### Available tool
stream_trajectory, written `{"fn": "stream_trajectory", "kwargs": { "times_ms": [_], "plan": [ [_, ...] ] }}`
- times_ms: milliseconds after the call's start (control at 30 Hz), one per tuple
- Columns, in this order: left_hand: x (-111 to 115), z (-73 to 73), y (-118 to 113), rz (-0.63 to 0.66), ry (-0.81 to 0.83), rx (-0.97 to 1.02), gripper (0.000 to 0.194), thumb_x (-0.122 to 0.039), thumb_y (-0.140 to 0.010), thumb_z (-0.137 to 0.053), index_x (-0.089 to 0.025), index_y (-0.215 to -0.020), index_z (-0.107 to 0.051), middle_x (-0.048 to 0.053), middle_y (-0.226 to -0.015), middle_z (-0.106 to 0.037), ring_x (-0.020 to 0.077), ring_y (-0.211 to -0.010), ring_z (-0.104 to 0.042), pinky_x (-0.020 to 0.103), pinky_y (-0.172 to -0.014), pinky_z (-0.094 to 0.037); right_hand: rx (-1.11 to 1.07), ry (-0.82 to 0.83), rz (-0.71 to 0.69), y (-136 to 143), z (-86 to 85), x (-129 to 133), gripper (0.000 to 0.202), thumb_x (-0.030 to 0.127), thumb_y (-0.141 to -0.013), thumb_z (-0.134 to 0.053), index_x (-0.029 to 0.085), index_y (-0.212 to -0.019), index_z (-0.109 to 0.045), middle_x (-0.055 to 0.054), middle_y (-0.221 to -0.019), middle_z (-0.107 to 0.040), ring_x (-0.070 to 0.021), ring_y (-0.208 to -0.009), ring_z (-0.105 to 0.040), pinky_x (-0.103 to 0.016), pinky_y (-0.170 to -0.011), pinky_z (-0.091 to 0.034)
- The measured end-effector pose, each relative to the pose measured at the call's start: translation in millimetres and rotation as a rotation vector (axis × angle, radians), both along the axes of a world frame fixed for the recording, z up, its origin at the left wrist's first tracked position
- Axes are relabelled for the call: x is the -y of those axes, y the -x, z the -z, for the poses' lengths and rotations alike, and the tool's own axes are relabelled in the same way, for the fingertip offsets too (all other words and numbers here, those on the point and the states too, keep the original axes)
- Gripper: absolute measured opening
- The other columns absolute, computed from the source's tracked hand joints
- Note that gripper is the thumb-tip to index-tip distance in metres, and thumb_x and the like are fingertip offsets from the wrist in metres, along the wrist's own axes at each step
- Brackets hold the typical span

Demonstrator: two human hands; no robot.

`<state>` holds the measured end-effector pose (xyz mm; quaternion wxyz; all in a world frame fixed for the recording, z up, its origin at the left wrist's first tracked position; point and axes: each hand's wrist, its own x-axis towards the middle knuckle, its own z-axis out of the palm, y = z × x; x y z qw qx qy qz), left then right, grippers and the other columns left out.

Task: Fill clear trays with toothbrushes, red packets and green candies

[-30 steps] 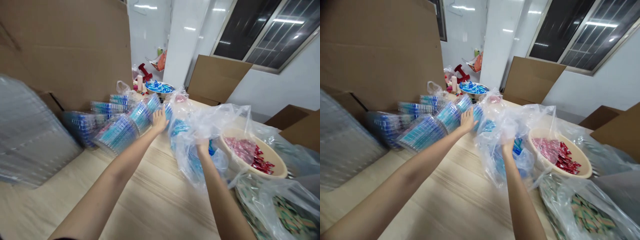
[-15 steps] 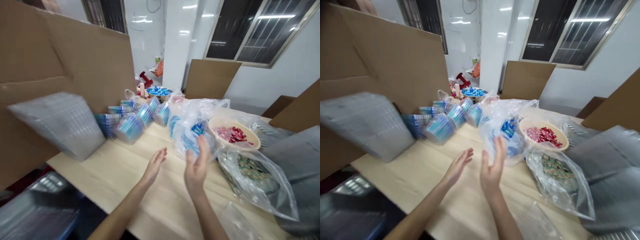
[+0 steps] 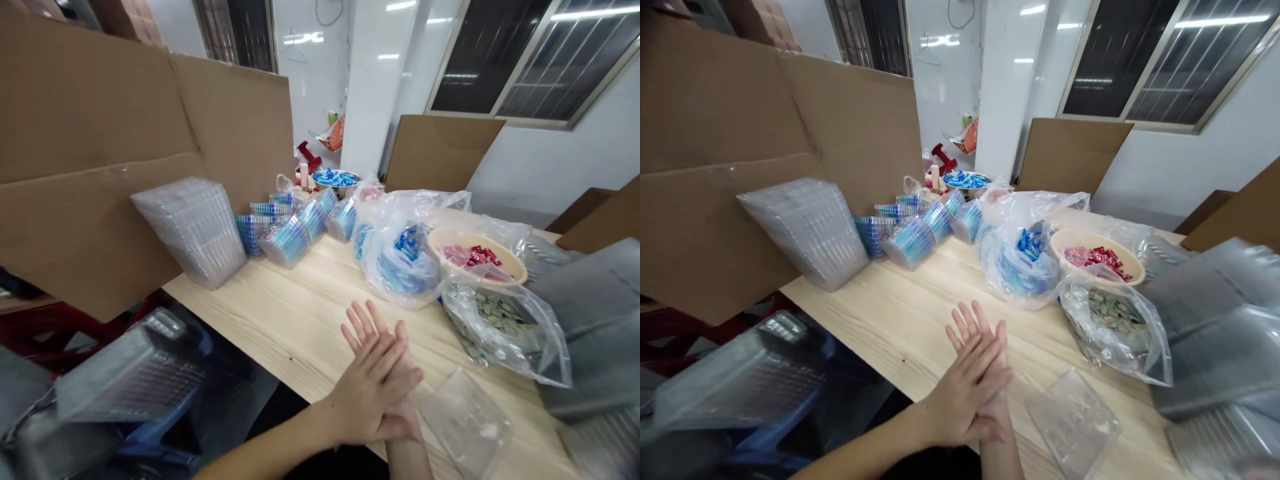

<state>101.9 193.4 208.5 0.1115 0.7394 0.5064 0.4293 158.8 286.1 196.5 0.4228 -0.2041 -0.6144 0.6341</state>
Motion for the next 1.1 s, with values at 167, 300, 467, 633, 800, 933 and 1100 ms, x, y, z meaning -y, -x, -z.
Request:
{"fn": "stream_trajectory", "kwargs": {
  "times_ms": [167, 300, 467, 633, 800, 933, 1100],
  "plan": [
    [21.0, 69.0, 22.1, -0.200, 0.132, -0.079, 0.048, -0.043, -0.092, -0.052, -0.022, -0.135, -0.050, 0.013, -0.138, -0.054, 0.0278, -0.135, -0.043, 0.059, -0.112, -0.030, -0.122, 0.001, 0.327, -50.3, -2.6, -2.0, 0.054, 0.054, -0.095, -0.022, 0.030, -0.131, -0.054, -0.009, -0.141, -0.051, -0.0272, -0.125, -0.054, -0.056, -0.105, -0.040],
    [36.9, 86.7, 72.5, -0.542, 0.095, 0.032, 0.031, -0.033, -0.094, -0.047, -0.024, -0.118, -0.063, 0.010, -0.124, -0.065, 0.0235, -0.120, -0.059, 0.052, -0.108, -0.041, 0.182, -0.301, 0.508, -79.5, 55.6, 18.2, 0.042, 0.041, -0.087, -0.055, 0.026, -0.125, -0.059, -0.011, -0.137, -0.054, -0.0324, -0.129, -0.049, -0.061, -0.109, -0.031],
    [44.2, 86.5, 101.0, -0.802, -0.035, 0.072, 0.027, -0.028, -0.094, -0.044, -0.022, -0.107, -0.066, 0.007, -0.110, -0.070, 0.0217, -0.109, -0.063, 0.044, -0.100, -0.049, 0.413, -0.659, 0.660, -81.7, 131.7, 60.6, 0.034, 0.032, -0.087, -0.055, 0.026, -0.120, -0.060, -0.014, -0.128, -0.057, -0.0361, -0.124, -0.049, -0.065, -0.100, -0.038],
    [45.6, 113.2, 82.3, -0.856, -0.119, -0.075, 0.025, -0.022, -0.092, -0.046, -0.023, -0.110, -0.063, 0.007, -0.115, -0.067, 0.0212, -0.111, -0.061, 0.044, -0.100, -0.049, 0.424, -0.782, 0.744, -76.7, 147.2, 70.0, 0.030, 0.024, -0.085, -0.057, 0.024, -0.115, -0.061, -0.015, -0.119, -0.062, -0.0348, -0.112, -0.058, -0.062, -0.094, -0.043],
    [39.9, 132.0, 63.8, -0.897, -0.168, -0.220, 0.030, -0.019, -0.091, -0.047, -0.021, -0.120, -0.055, 0.010, -0.123, -0.062, 0.0238, -0.115, -0.058, 0.047, -0.101, -0.046, 0.471, -0.930, 0.749, -77.0, 145.7, 63.3, 0.030, 0.021, -0.084, -0.057, 0.022, -0.114, -0.061, -0.015, -0.111, -0.066, -0.0331, -0.104, -0.063, -0.057, -0.087, -0.048],
    [34.6, 130.1, 62.2, -0.904, -0.189, -0.294, 0.031, -0.018, -0.090, -0.047, -0.022, -0.119, -0.055, 0.009, -0.119, -0.064, 0.0239, -0.111, -0.061, 0.046, -0.099, -0.045, 0.513, -1.161, 0.768, -77.7, 147.3, 55.3, 0.029, 0.017, -0.081, -0.057, 0.021, -0.108, -0.062, -0.013, -0.099, -0.070, -0.0293, -0.090, -0.067, -0.049, -0.078, -0.052],
    [33.3, 123.4, 61.9, -0.900, -0.226, -0.326, 0.029, -0.013, -0.088, -0.047, -0.021, -0.114, -0.057, 0.008, -0.115, -0.066, 0.0220, -0.107, -0.062, 0.044, -0.098, -0.044, 0.545, -1.365, 0.858, -77.9, 151.8, 39.4, 0.017, 0.016, -0.080, -0.055, 0.021, -0.094, -0.064, -0.010, -0.084, -0.072, -0.0252, -0.073, -0.068, -0.043, -0.068, -0.052]
  ]
}}
